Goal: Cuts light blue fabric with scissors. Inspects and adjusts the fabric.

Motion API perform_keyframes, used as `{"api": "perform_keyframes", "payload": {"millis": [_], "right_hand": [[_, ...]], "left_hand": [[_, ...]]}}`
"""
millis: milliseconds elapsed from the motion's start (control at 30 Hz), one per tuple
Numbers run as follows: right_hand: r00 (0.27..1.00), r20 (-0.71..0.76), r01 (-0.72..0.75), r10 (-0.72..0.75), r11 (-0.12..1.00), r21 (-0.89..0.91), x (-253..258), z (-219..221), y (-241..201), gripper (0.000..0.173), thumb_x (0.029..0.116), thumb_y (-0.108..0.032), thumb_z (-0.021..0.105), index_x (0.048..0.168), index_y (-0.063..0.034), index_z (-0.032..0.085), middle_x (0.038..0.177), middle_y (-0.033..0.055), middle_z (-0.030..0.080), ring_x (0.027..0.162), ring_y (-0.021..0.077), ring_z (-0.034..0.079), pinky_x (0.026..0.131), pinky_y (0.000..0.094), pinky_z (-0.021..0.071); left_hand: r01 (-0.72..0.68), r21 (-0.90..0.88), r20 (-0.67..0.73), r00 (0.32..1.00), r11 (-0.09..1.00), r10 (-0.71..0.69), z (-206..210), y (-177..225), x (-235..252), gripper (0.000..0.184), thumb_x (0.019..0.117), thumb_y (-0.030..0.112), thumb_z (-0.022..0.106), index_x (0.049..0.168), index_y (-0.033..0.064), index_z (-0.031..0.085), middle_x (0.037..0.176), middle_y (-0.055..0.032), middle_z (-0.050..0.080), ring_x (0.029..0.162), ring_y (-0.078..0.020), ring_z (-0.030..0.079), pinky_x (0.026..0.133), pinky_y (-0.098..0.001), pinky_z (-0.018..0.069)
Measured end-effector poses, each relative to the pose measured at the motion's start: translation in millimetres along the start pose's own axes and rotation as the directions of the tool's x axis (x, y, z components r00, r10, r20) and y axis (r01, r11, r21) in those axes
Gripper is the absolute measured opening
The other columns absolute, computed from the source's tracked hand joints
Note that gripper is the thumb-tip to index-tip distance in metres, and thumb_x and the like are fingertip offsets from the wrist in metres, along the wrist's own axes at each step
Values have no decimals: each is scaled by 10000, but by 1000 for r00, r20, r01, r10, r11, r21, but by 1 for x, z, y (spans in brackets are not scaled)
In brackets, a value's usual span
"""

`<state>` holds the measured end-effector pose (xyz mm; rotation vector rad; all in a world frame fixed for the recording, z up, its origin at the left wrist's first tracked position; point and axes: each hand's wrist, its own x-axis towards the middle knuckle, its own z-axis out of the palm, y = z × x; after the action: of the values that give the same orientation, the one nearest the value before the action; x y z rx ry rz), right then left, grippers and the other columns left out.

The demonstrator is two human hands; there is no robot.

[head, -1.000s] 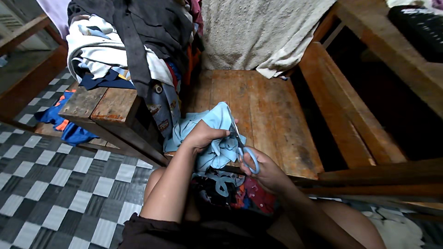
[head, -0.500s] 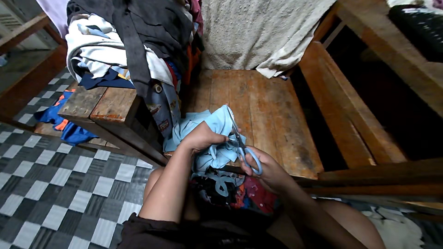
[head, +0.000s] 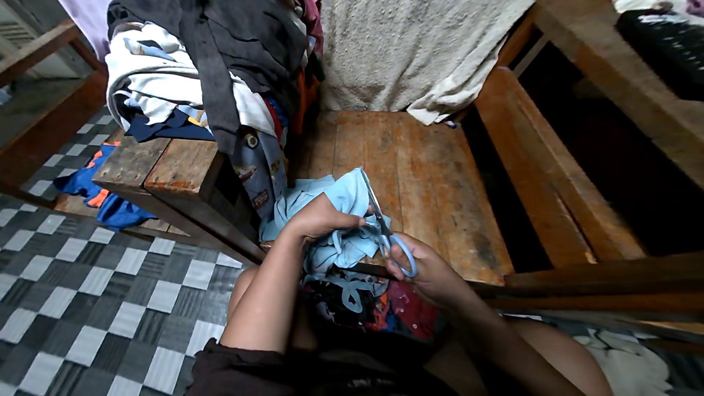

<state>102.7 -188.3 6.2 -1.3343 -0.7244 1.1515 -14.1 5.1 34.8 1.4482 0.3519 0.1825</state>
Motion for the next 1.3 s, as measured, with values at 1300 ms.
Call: {"api": "perform_keyframes", "payload": {"millis": [1300], "right_hand": [[999,9,-31,31,1000,-3,2,6,3,87,1001,-223,523,959,-146,525,636,-138,511,519,-56,471,518,97,406]], "left_hand": [[-123,-343,-298,955,931,17,10,-8,11,448,878,-155,609,1295,-2,544,1138,-112,714,923,-137,703,834,-300,586]]}}
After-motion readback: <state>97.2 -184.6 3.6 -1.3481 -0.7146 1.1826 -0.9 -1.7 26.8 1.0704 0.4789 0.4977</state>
